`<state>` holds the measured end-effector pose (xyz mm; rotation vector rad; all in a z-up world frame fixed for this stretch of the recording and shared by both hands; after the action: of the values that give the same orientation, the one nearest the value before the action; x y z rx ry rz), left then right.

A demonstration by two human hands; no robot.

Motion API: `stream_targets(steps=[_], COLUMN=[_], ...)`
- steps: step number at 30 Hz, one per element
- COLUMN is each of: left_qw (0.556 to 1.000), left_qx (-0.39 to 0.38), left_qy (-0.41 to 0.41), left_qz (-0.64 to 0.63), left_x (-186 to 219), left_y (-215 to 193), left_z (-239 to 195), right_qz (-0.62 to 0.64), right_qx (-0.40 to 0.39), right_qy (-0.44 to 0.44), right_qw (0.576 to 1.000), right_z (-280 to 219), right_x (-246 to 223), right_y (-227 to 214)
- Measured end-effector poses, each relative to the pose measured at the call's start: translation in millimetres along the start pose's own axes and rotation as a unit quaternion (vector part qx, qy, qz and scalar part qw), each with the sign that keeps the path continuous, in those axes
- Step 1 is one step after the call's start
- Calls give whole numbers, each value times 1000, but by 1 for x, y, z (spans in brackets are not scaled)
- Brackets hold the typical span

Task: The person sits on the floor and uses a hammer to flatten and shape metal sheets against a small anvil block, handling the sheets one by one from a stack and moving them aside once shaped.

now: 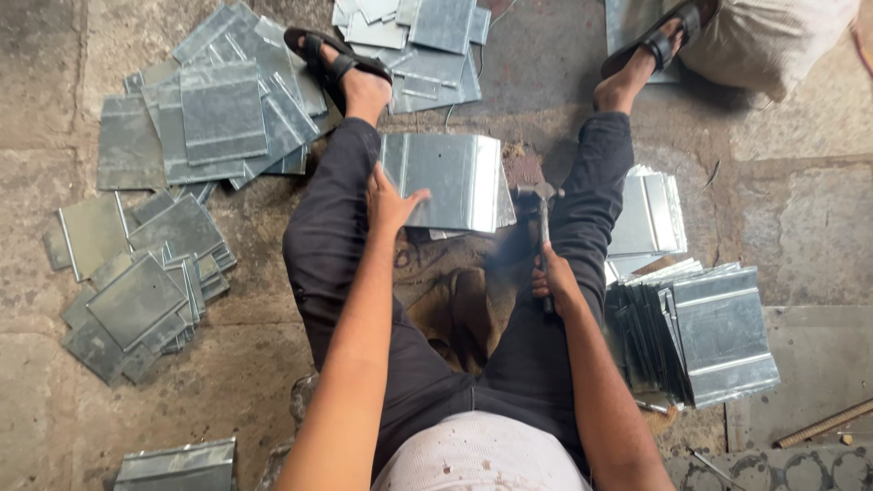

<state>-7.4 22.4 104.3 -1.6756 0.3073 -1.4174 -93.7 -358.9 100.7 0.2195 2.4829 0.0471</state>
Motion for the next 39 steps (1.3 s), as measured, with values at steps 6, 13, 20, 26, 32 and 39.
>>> stream_targets(steps=[6,13,20,26,32,39], left_qw=[990,971,964,969,977,975], left_qx=[-79,-28,21,10,-2,26], left_qy=[-118,-208,-200,-176,-159,-146], left_qz=[-5,-116,-173,-172,-142,-163], left_x=[-46,-58,-63,-59,-61,-64], left_y=[19,27,37,41,46,46], left_z=[-10,-27,-21,-2,1,4], right_qz=[-135,-388,-72,-76,130,-318], right_qx=[75,135,24,36,-48,97], right_qy=[-136,-377,-203,-483,-744,-430], right_qw=[979,830,976,871,654,839], right_z=[-8,5,-34,-144,-191,-83], right_x=[3,10,7,-63,-90,10], right_y=[10,17,20,-12,13,50])
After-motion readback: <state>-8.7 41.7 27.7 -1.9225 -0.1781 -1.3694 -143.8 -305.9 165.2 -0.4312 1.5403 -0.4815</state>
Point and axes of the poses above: each hand's wrist, its own z-axis towards the middle knuckle, its own y-axis out of the palm, x = y × z, the point moved 4 cm from there along z, towards the middle knuckle, and after that the axes turned 6 degrees about x, right-handed, at the moved point
